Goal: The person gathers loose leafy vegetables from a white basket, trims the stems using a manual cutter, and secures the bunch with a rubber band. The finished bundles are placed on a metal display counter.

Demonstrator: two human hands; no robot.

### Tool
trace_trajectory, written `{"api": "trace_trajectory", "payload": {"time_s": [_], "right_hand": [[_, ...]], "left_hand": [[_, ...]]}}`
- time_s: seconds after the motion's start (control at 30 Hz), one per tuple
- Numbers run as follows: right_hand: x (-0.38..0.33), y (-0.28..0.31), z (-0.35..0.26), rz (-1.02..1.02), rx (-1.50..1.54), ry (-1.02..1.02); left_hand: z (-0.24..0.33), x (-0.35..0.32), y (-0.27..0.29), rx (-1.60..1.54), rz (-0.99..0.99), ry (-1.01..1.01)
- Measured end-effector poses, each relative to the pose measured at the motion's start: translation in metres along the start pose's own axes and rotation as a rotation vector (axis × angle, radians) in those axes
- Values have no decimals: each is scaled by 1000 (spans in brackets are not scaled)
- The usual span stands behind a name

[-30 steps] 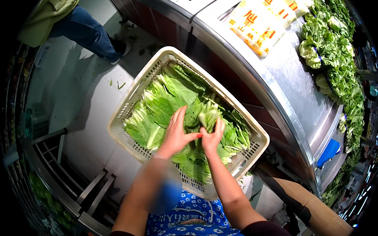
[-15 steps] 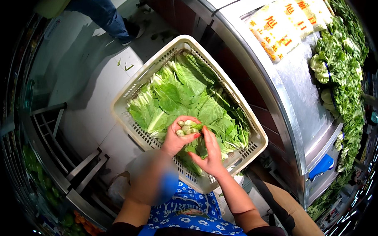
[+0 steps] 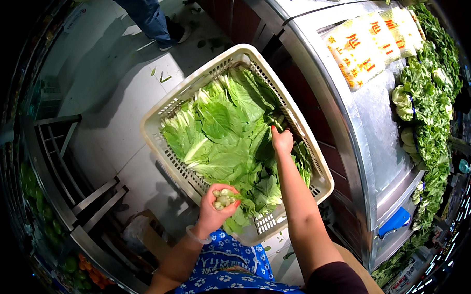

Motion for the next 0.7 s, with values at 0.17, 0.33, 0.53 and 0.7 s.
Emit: {"api": "trace_trajectory", "payload": {"time_s": [0.17, 0.33, 0.53, 0.7], "right_hand": [[-16, -4, 0, -11, 223, -491], [-38, -6, -4, 96, 270, -636], [-42, -9, -13, 37, 325, -711], [-26, -28, -15, 30, 171, -690]], "left_hand": [[-1, -8, 15, 56, -4, -19], [3, -6, 27, 128, 8, -28], [-4, 4, 37, 180, 4, -26], [-15, 14, 40, -19, 79, 49]]}}
Point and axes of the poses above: each hand's wrist, its own x-axis towards the middle knuckle, its own y-axis out of the back of the hand, z = x × y, the point moved 9 cm from there along x, towards the middle knuckle, and after that the axes turned 6 degrees about -y, right-handed, at the moved point
